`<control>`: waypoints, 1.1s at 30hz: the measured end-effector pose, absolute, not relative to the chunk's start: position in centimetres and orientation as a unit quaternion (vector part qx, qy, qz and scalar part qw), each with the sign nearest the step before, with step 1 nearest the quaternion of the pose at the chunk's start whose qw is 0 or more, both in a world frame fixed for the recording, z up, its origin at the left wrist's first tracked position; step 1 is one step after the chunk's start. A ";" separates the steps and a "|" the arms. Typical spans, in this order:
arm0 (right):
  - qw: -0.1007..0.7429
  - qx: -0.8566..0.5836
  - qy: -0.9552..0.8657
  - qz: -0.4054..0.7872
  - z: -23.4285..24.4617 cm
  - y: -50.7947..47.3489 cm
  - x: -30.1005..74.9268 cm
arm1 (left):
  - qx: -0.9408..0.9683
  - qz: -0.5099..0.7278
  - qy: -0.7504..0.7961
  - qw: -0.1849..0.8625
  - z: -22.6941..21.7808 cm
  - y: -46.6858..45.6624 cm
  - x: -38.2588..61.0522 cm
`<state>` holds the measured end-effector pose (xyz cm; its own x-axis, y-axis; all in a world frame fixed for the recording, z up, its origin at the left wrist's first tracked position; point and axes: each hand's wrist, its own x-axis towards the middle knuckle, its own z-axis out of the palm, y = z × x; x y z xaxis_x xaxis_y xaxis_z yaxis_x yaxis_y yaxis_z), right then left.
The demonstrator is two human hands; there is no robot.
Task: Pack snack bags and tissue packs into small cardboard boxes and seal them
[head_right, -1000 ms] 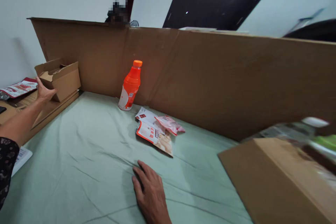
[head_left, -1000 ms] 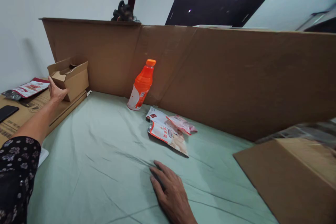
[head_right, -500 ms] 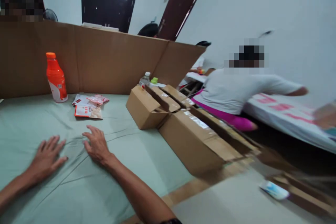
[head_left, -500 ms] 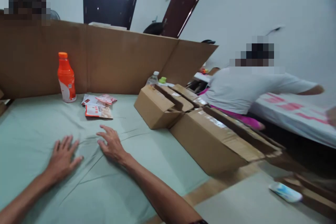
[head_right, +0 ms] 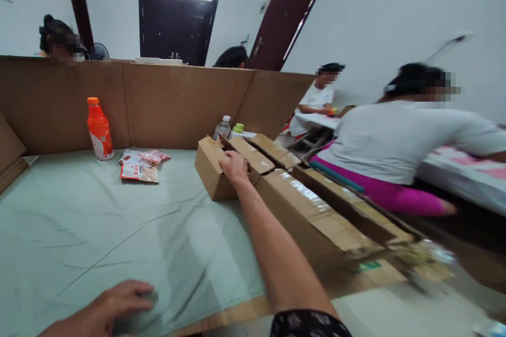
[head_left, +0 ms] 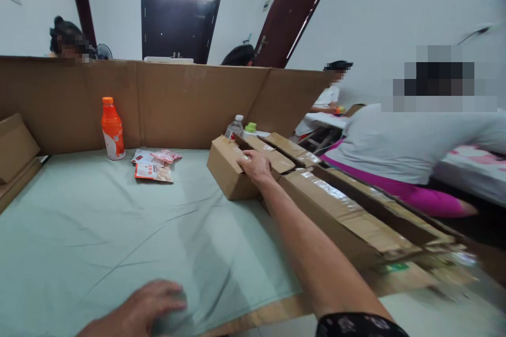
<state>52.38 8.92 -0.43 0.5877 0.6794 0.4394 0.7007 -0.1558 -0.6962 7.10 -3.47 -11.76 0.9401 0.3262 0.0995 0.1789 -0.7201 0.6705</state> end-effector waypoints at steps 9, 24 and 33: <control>0.426 -0.604 -0.666 0.100 0.4 -2.6 42.8 | 0.832 0.311 0.331 0.319 -6.4 2.5 2.8; 0.270 -0.492 -0.787 0.255 3.7 -6.4 33.7 | 0.736 0.302 0.262 0.547 -8.0 1.5 1.0; -0.058 -0.489 -0.868 0.070 2.0 -4.6 27.5 | 0.760 0.308 0.266 0.508 -8.0 0.9 0.5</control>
<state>27.52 -4.63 2.02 -0.5159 0.8398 -0.1693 0.8561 0.5127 -0.0656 0.50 0.93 -7.95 0.6693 0.7161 0.1979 0.0912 -0.3436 0.9347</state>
